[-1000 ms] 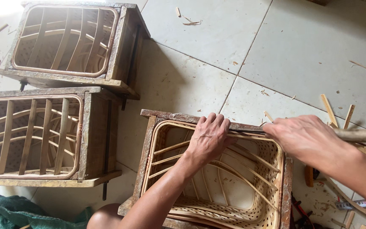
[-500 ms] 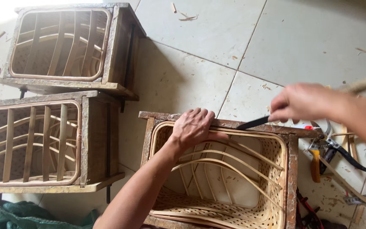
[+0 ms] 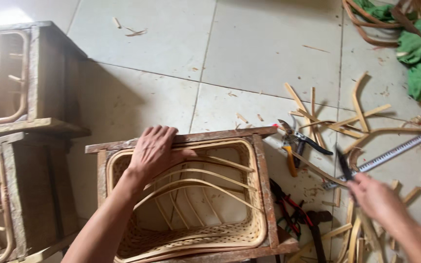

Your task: The person weaves a rectangular basket by inserting thin wooden strips into a wooden mold. They use pliers and a hammer to secure the strips and adjust the basket's shape.

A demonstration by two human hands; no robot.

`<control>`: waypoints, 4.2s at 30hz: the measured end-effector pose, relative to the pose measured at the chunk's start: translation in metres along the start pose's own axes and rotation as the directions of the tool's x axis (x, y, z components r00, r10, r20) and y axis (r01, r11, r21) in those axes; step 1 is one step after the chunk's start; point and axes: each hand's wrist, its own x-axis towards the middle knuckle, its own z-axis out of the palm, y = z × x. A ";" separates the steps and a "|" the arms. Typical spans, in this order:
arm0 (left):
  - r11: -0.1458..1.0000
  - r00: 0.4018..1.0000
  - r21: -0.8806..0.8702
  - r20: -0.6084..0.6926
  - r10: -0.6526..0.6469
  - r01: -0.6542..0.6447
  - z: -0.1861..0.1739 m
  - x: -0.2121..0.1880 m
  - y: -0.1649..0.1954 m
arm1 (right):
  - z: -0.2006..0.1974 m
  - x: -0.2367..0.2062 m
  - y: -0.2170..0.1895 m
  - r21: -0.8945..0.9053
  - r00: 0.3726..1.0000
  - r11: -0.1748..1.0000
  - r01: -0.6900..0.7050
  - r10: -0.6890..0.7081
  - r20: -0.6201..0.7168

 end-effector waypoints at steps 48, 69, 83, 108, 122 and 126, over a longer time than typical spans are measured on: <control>0.877 0.936 -0.333 -0.071 0.343 -0.347 0.091 -0.206 0.070 | 0.009 0.092 -0.023 -0.428 0.802 0.881 0.201 -0.399 -0.445; 0.890 0.945 -0.325 -0.035 0.326 -0.319 0.096 -0.213 0.069 | 0.046 0.030 -0.059 -0.191 0.622 0.765 0.615 -0.619 -0.479; 0.866 0.923 -0.320 -0.121 0.365 -0.384 0.136 -0.217 0.067 | -0.017 0.126 -0.144 -0.327 0.822 0.911 0.252 -0.380 -0.424; 0.865 0.967 -0.432 -0.129 0.221 -0.256 0.101 -0.192 0.120 | 0.011 -0.106 -0.263 0.522 0.615 0.327 0.788 -0.368 -0.698; 0.852 0.858 -0.295 -0.425 0.289 -0.433 0.093 -0.172 0.151 | 0.043 -0.070 -0.266 0.591 0.634 0.245 0.769 -0.407 -0.657; 0.807 0.943 -0.489 -0.130 0.308 -0.331 0.098 -0.171 0.158 | 0.048 -0.070 -0.265 0.707 0.696 0.142 0.693 -0.386 -0.605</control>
